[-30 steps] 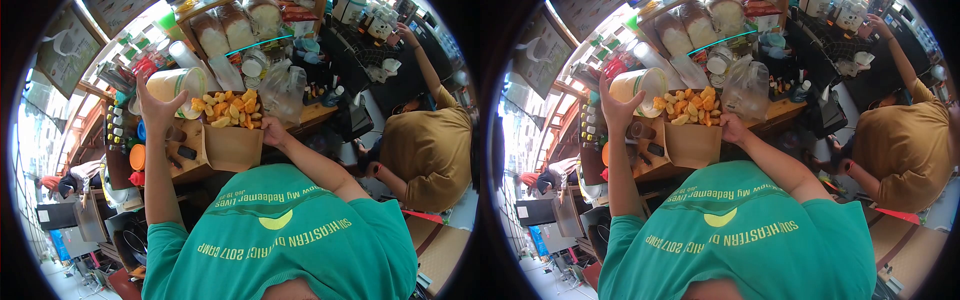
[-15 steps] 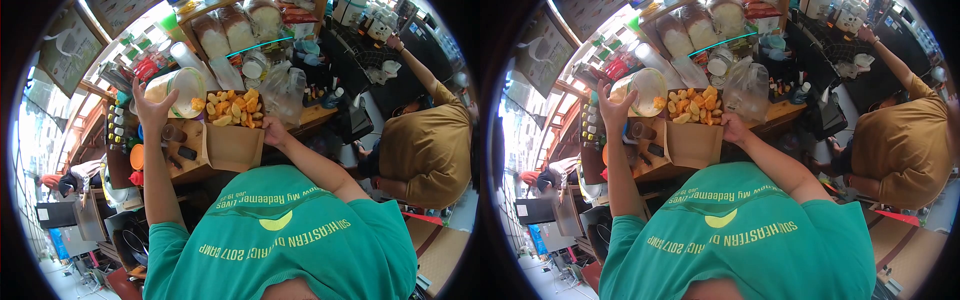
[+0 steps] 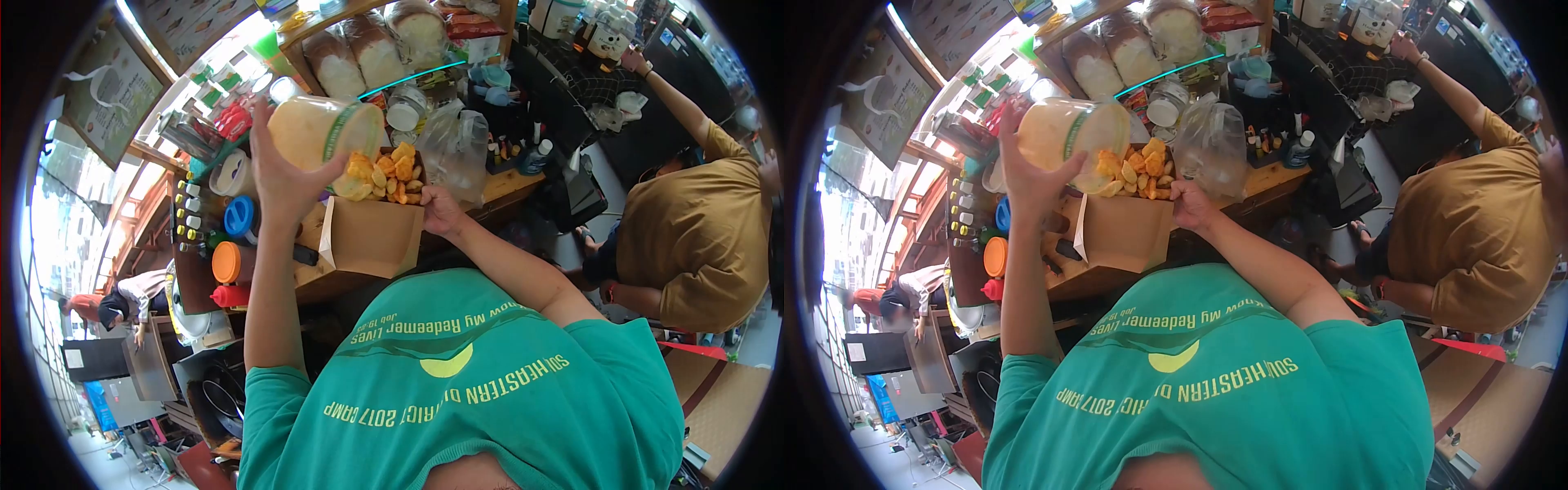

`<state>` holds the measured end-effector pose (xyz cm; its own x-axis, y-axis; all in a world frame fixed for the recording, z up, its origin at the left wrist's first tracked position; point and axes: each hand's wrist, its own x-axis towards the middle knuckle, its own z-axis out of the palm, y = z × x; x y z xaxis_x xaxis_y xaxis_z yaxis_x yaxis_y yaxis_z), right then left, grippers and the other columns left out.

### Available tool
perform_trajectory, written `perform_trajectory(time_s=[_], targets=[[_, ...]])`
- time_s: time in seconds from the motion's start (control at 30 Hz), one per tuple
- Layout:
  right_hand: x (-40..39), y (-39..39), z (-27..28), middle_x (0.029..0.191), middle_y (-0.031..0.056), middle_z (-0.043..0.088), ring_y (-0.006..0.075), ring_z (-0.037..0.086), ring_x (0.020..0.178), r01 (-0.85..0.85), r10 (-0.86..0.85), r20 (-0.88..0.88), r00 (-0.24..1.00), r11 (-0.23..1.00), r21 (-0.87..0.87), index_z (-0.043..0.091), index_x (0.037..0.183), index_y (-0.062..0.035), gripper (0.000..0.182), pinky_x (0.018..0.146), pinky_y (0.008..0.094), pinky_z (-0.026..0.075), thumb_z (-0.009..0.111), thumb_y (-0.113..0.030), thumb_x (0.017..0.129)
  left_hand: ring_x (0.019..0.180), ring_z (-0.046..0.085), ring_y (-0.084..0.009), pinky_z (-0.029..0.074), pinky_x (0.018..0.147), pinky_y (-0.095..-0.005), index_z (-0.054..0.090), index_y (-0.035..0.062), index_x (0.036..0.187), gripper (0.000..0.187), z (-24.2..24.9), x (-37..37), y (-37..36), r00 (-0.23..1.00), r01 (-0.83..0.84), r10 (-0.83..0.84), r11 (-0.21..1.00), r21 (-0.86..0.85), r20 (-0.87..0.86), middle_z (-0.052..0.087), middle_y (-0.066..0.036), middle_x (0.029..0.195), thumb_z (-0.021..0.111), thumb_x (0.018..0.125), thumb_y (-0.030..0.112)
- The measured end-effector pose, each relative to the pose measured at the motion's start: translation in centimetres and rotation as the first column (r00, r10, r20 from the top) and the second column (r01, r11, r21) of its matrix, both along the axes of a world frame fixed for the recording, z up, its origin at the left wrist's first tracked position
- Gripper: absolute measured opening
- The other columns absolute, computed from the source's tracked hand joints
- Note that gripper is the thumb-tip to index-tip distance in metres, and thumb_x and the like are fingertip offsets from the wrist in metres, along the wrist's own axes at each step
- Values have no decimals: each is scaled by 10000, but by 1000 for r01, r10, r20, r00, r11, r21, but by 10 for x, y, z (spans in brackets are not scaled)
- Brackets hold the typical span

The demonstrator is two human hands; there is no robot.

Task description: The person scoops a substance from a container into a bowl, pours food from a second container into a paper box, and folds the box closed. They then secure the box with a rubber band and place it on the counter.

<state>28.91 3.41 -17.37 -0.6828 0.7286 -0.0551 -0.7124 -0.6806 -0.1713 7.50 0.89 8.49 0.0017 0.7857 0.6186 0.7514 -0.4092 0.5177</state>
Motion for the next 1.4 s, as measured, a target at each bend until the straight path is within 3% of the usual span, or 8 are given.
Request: perform_trajectory(time_s=[0.1,0.43,0.83,0.9,1.0,1.2,1.33,1.4], targets=[[1,-4,19,1404,127,538,313,567,1294,17,-17,4,1000,1000,8,385,1490,-132,797,1075,487,505,437,60,718,1349,445,-396,394,1125,-493,255,-6,1552,1201,1,23,-4,990,-6,10,1000,30,-138,445,-244,1447,919,602,309],[7,-15,55,1474,132,496,319,536,1338,81,-95,121,988,990,116,334,1548,-162,887,1136,479,449,467,32,693,1357,421,-417,386,1130,-511,232,-10,1554,1216,-4,43,-9,982,18,-8,998,54,-188,424,-242,1461,913,592,291],[24,-19,39,1420,138,510,323,557,1304,57,-64,103,993,996,72,318,1534,-163,877,1120,482,470,443,72,699,1343,442,-424,382,1123,-520,266,16,1546,1196,-8,38,-19,1000,-9,9,1000,12,-23,448,-230,1442,924,572,241],[27,-19,31,1411,140,513,321,562,1296,32,-38,76,996,997,76,318,1531,-160,876,1115,479,475,442,75,697,1343,430,-467,377,1096,-592,359,47,1496,1129,-14,36,-24,928,258,-192,949,181,-318,474,-209,1446,930,540,228],[32,-19,23,1388,132,521,315,564,1287,-2,-2,49,999,997,71,330,1520,-155,858,1107,481,479,442,73,699,1334,419,-509,361,1063,-663,432,73,1435,1063,-23,45,-33,831,416,-247,871,261,-499,507,-173,1442,933,514,247],[44,-26,34,1369,120,525,308,556,1288,24,-31,172,985,999,41,353,1502,-140,828,1100,476,481,447,60,704,1314,429,-518,362,1043,-679,454,87,1412,1042,-35,47,-45,811,409,-226,878,247,-540,544,-138,1414,931,502,264],[53,-26,26,1403,128,521,307,558,1291,-37,29,152,988,998,52,351,1515,-127,831,1109,467,474,454,49,710,1339,422,-485,363,1080,-637,440,75,1431,1061,-44,38,-52,846,344,-192,909,234,-497,486,-163,1465,930,505,240],[58,-27,23,1404,131,530,304,562,1290,-60,49,147,988,996,70,358,1514,-111,822,1112,464,472,457,44,713,1375,415,-405,381,1112,-531,368,38,1478,1072,-58,26,-56,992,119,-125,981,156,34,407,-181,1521,934,585,215]])
